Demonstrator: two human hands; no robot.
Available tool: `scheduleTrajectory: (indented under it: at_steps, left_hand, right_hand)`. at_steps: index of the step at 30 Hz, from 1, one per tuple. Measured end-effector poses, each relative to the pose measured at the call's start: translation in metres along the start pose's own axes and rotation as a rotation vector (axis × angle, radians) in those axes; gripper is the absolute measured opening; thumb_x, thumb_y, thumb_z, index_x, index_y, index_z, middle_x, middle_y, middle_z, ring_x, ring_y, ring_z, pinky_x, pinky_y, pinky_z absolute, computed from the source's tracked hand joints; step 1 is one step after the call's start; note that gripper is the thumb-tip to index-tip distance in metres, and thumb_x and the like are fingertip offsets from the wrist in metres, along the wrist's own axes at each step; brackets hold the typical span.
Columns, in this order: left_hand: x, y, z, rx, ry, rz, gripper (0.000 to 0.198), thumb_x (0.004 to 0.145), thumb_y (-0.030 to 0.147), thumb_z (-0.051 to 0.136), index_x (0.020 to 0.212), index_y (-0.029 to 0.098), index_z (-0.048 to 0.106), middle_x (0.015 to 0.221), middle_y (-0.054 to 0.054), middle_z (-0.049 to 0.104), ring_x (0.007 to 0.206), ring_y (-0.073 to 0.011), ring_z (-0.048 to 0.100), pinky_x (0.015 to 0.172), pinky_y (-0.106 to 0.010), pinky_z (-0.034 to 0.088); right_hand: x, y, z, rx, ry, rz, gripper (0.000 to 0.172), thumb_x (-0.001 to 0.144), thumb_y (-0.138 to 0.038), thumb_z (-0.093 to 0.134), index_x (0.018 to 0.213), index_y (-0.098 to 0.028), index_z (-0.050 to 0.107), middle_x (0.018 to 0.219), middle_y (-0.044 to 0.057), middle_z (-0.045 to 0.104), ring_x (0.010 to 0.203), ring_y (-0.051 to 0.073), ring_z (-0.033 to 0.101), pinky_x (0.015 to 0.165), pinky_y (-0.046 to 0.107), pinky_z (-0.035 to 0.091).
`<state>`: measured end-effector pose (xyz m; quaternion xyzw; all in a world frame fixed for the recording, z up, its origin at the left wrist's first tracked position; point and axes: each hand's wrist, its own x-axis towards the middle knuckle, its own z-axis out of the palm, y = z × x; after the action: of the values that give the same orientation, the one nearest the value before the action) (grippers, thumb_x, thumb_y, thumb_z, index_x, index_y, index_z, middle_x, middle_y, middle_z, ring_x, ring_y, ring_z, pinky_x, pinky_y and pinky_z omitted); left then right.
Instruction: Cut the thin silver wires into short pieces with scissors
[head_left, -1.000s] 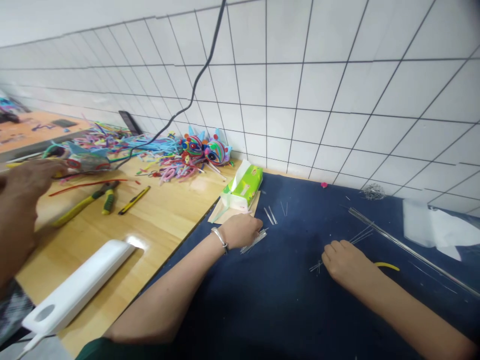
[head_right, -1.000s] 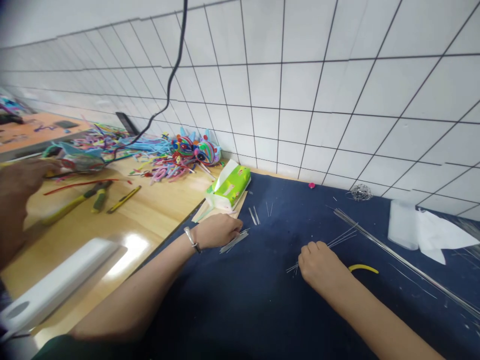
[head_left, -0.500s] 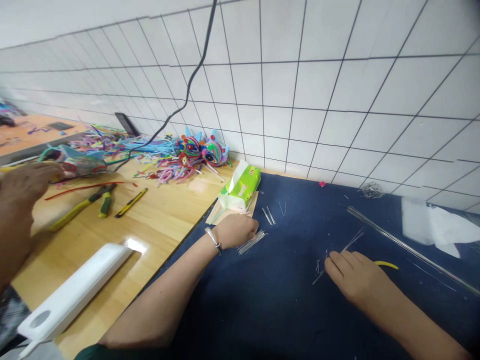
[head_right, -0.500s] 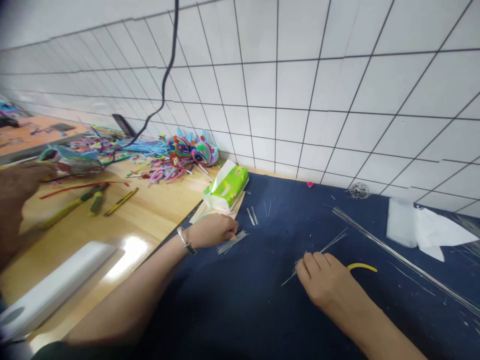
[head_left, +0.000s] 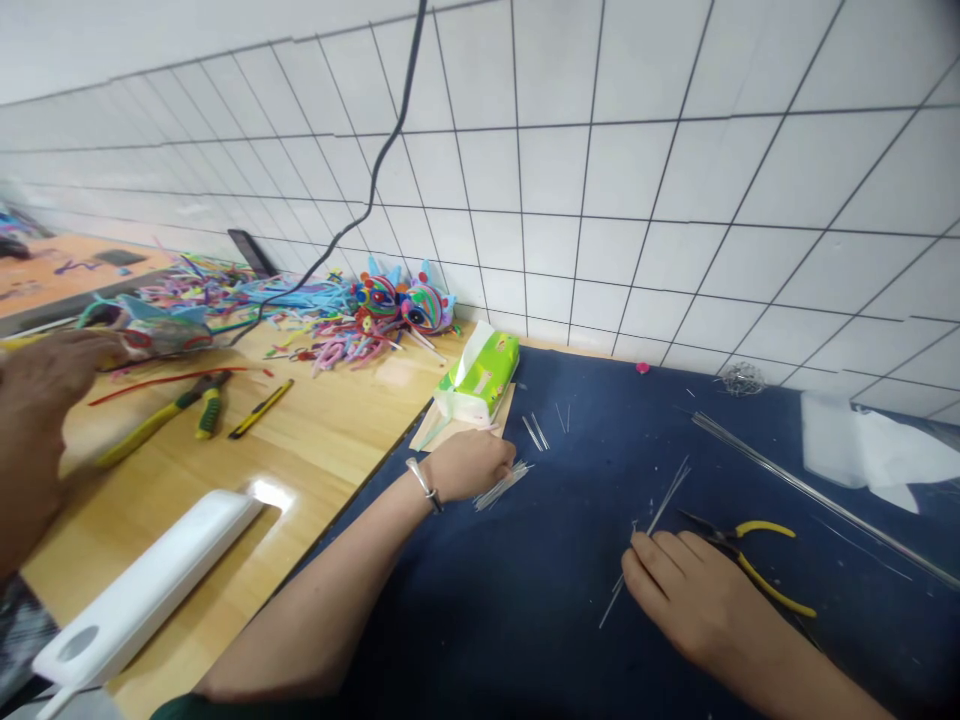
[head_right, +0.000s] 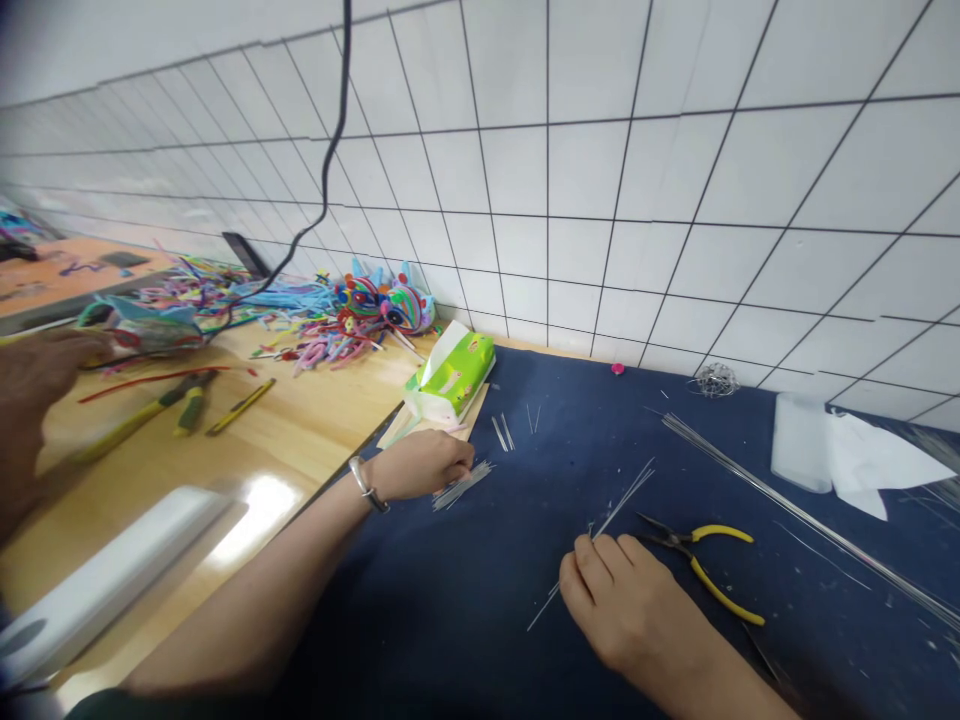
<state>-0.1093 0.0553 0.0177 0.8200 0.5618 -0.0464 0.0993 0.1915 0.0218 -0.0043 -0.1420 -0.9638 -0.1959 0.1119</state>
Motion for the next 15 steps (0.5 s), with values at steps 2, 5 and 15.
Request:
scheduleTrajectory:
  at_steps: [2,5,15]
  left_hand:
    - [-0.0013,0.0006,-0.0016,-0.002,-0.011,-0.005,0.022,0.078,0.025,0.042,0.070,0.016,0.061,0.060,-0.005,0.061,0.060,-0.0171,0.057,0.053,-0.025,0.035]
    - [-0.0027,0.0012,-0.0039,-0.011,-0.020,-0.007,0.021,0.077,0.025,0.044,0.070,0.016,0.061,0.059,-0.005,0.061,0.059,-0.0165,0.056,0.053,-0.024,0.035]
    - [-0.0091,0.0046,-0.0059,0.066,0.080,-0.008,0.023,0.080,0.027,0.041,0.073,0.015,0.060,0.076,-0.009,0.063,0.072,-0.0202,0.058,0.058,-0.027,0.036]
  right_hand:
    - [-0.0015,0.0003,0.0013,0.008,0.001,0.000,0.029,0.080,-0.007,0.036,0.099,-0.009,0.057,0.096,0.015,0.059,0.080,0.024,0.053,0.067,0.038,0.042]
    - [-0.0032,0.0008,0.0018,0.019,0.012,0.002,0.028,0.080,-0.006,0.036,0.098,-0.009,0.058,0.095,0.014,0.060,0.080,0.024,0.054,0.067,0.038,0.042]
    - [-0.0045,0.0002,0.0033,0.040,0.026,-0.003,0.029,0.079,-0.005,0.037,0.098,-0.010,0.058,0.095,0.014,0.061,0.081,0.024,0.055,0.068,0.039,0.044]
